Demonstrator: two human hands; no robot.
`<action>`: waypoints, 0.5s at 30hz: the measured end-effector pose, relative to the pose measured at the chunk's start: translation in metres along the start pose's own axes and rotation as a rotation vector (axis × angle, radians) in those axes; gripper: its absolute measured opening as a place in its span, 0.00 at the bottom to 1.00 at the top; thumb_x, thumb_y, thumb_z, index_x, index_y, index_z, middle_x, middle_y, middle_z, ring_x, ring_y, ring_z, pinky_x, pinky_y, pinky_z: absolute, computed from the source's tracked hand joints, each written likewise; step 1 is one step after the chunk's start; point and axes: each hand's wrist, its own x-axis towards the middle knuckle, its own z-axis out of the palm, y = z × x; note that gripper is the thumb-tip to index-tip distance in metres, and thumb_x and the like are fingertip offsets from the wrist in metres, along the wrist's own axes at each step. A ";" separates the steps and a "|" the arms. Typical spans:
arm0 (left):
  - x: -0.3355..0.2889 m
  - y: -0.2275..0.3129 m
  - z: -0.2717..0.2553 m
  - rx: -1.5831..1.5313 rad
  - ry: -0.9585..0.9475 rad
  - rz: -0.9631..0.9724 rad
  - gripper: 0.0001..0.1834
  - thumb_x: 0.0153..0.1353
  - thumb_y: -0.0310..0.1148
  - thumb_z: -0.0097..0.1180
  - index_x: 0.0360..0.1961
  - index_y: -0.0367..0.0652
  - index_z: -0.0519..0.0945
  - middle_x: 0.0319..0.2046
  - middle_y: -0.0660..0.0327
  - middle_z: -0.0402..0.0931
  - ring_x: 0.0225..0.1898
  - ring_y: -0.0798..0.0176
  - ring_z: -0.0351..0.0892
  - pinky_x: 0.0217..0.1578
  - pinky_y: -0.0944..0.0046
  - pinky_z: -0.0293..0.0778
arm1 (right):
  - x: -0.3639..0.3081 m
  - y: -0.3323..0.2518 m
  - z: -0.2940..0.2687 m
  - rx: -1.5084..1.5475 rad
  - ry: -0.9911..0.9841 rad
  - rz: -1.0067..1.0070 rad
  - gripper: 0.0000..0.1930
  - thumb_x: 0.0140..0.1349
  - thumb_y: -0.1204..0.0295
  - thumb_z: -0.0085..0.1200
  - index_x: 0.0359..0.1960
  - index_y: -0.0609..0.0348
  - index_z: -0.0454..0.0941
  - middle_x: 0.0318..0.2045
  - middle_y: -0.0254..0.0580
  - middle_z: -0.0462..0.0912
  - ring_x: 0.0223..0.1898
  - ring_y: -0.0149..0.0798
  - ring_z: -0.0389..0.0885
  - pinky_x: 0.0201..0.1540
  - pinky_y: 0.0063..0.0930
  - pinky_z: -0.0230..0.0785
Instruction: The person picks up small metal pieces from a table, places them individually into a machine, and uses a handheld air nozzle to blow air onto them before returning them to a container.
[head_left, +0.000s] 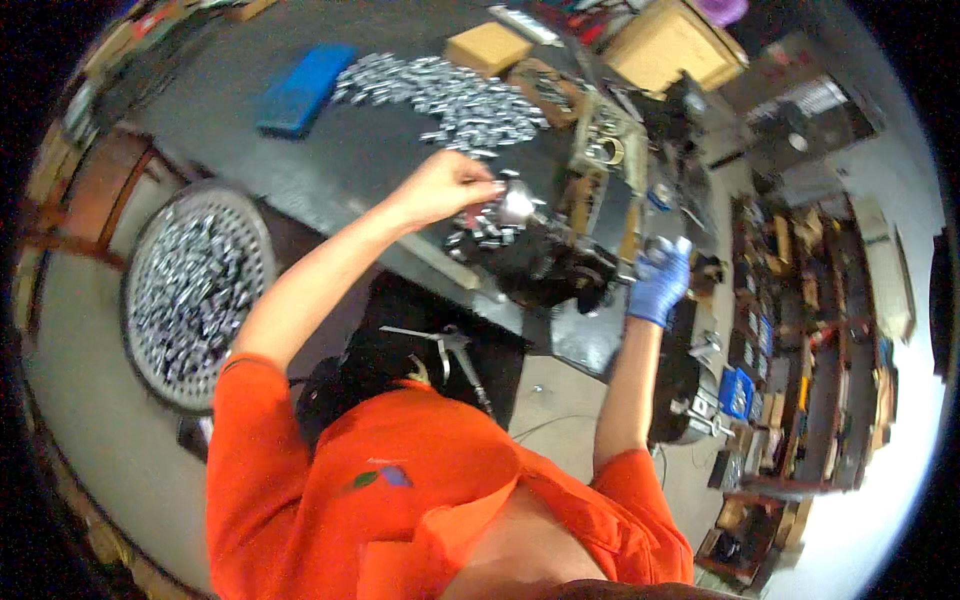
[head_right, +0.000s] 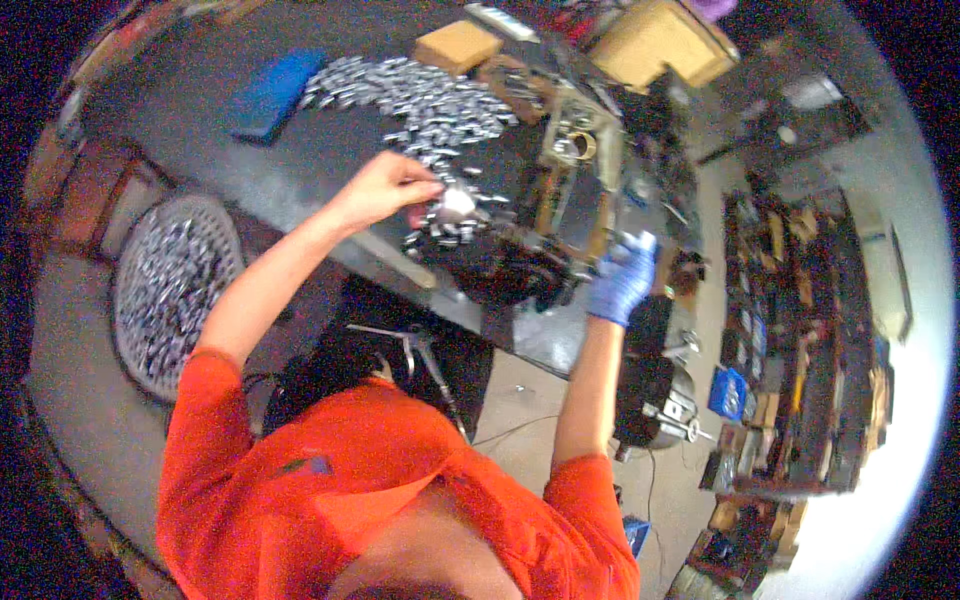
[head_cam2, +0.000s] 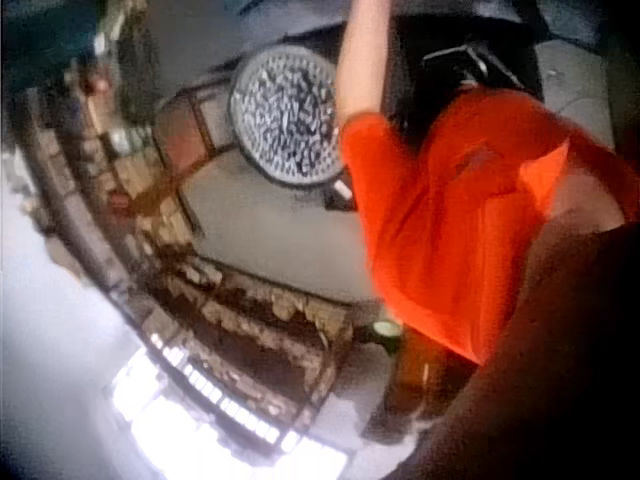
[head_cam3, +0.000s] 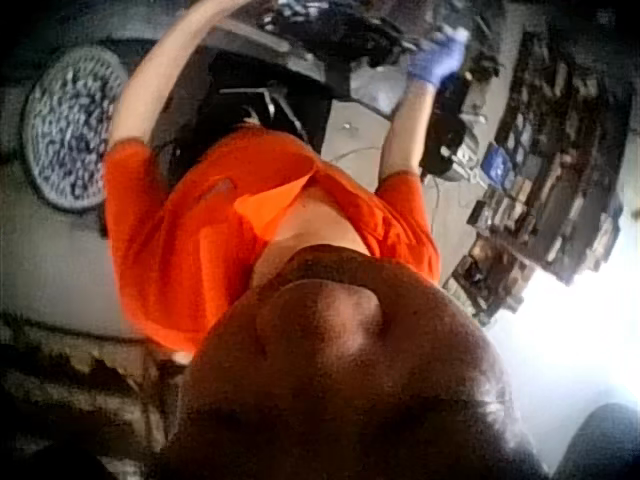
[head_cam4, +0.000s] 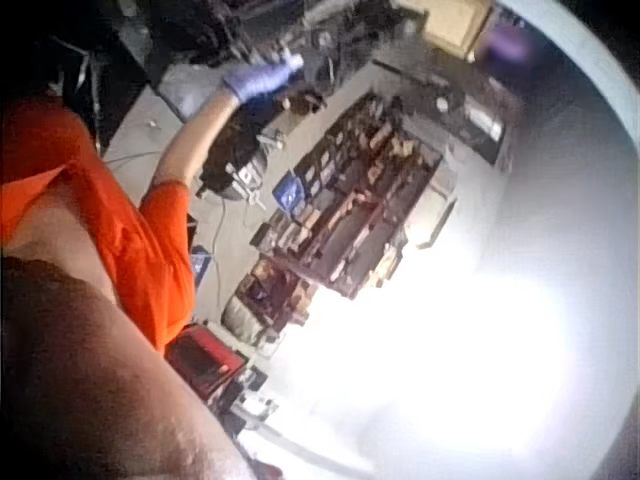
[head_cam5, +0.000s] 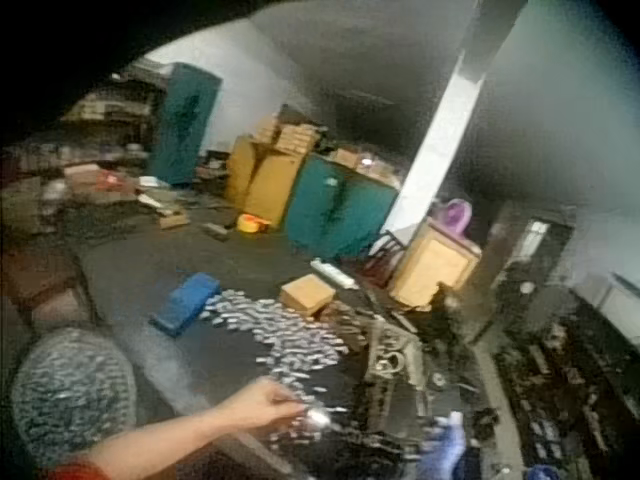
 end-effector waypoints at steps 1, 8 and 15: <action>0.003 -0.003 0.002 0.003 -0.016 -0.037 0.13 0.58 0.35 0.52 0.27 0.33 0.79 0.17 0.62 0.74 0.18 0.71 0.73 0.21 0.70 0.69 | -0.022 -0.011 0.012 0.030 0.147 -0.136 0.16 0.62 0.56 0.45 0.26 0.53 0.71 0.11 0.24 0.62 0.08 0.23 0.56 0.08 0.18 0.46; -0.005 -0.006 0.002 -0.138 0.035 -0.084 0.13 0.58 0.33 0.53 0.28 0.31 0.78 0.18 0.60 0.74 0.16 0.69 0.73 0.18 0.70 0.70 | -0.075 -0.011 -0.065 0.114 -0.172 0.104 0.24 0.65 0.51 0.35 0.27 0.60 0.74 0.08 0.26 0.56 0.07 0.23 0.47 0.08 0.19 0.40; -0.003 -0.005 0.000 -0.200 0.018 -0.072 0.11 0.57 0.31 0.53 0.30 0.31 0.77 0.19 0.58 0.75 0.17 0.67 0.75 0.19 0.69 0.71 | -0.032 0.070 -0.081 0.016 -0.125 0.290 0.13 0.64 0.60 0.42 0.39 0.54 0.72 0.29 0.33 0.77 0.29 0.32 0.75 0.31 0.31 0.71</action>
